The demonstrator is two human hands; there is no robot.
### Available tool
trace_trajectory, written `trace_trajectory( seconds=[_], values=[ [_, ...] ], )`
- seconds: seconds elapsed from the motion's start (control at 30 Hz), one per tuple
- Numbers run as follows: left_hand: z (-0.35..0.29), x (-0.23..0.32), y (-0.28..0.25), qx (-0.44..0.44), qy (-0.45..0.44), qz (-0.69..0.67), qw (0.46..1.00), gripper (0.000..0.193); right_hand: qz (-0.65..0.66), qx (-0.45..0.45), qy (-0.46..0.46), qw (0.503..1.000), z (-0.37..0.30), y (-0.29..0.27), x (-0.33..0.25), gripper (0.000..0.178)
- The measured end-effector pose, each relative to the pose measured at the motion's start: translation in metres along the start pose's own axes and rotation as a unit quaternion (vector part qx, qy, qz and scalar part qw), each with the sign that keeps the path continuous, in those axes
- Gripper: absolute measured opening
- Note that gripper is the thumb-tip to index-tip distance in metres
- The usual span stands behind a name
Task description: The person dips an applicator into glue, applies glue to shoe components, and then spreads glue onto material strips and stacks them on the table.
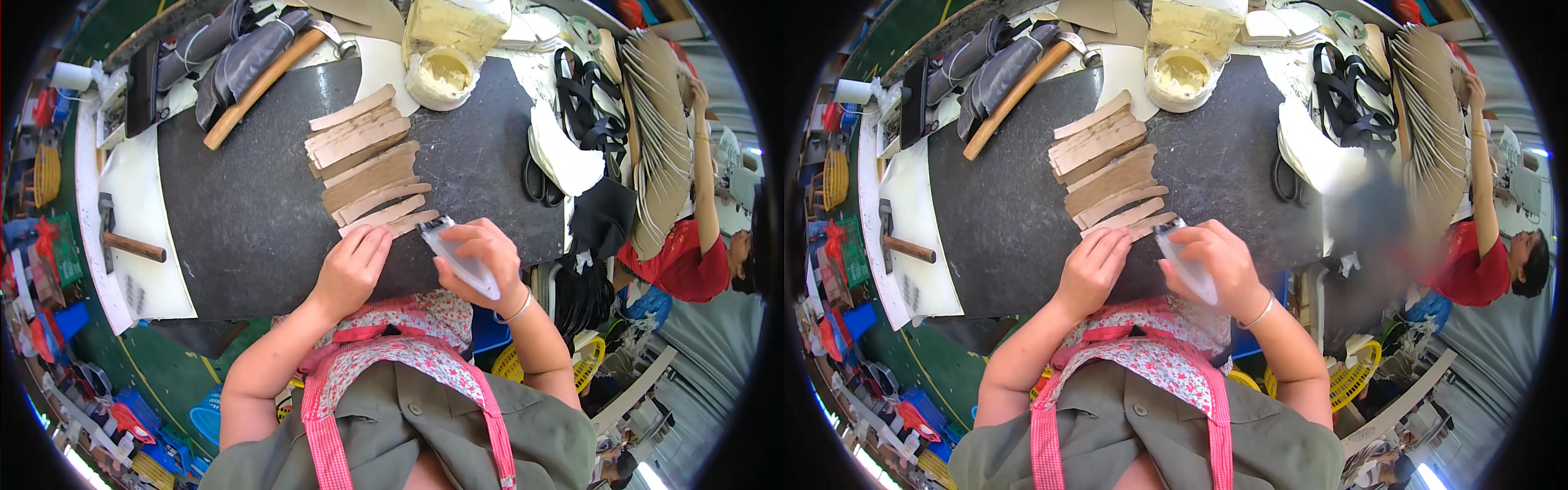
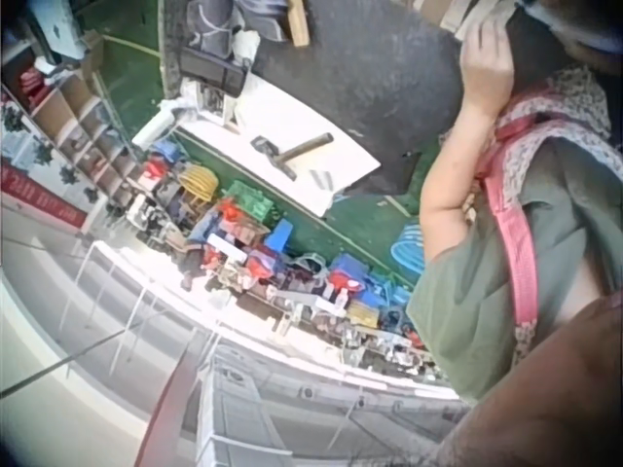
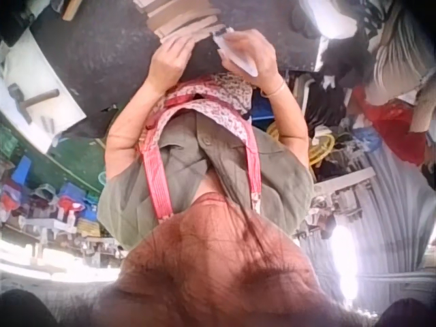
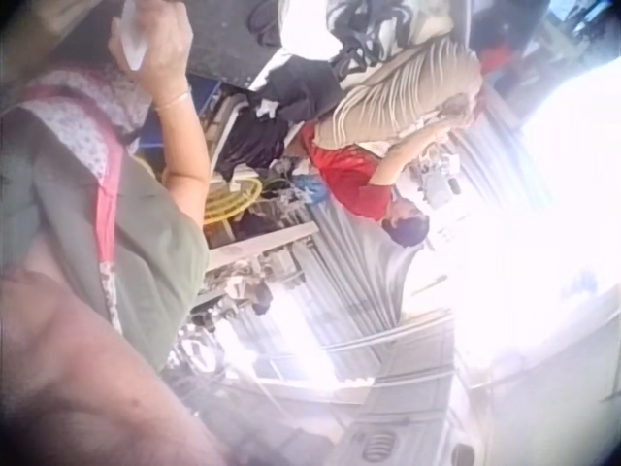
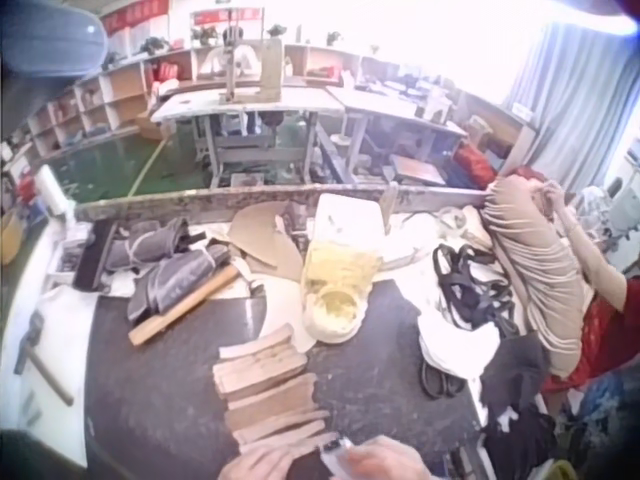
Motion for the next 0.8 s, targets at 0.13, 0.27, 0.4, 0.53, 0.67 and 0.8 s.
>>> trace_trajectory(
  seconds=[0.13, 0.27, 0.4, 0.53, 0.67, 0.8],
  values=[
    [0.002, 0.0, 0.0, -0.004, 0.009, -0.002, 1.0, 0.031, -0.023, -0.081, -0.029, 0.996, 0.0, 0.036, 0.0, 0.039],
    [0.002, 0.002, -0.002, -0.003, 0.022, 0.008, 1.0, 0.03, -0.025, -0.135, -0.003, 0.991, -0.006, 0.037, -0.004, 0.038],
    [-0.002, 0.0, -0.005, 0.014, 0.041, 0.001, 0.999, 0.027, -0.028, 0.076, -0.012, 0.997, 0.036, -0.039, 0.009, 0.025],
    [-0.008, 0.009, -0.01, 0.016, 0.078, -0.012, 0.997, 0.025, -0.174, 0.181, -0.004, 0.968, 0.097, -0.072, 0.044, 0.005],
    [-0.01, 0.014, -0.006, -0.006, 0.078, -0.013, 0.997, 0.024, -0.265, 0.054, 0.029, 0.962, 0.146, -0.044, 0.086, 0.016],
    [-0.015, 0.015, -0.005, -0.005, 0.089, -0.027, 0.996, 0.025, -0.302, -0.014, 0.023, 0.953, 0.155, -0.026, 0.103, 0.02]
  ],
)
Point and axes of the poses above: each hand's wrist, its own z-axis towards the middle knuckle, its own y-axis out of the palm, x = y × z, the point moved 10 cm from there along z, towards the middle knuckle, and after that the axes turned 8 degrees about z, right-handed, at the moved point
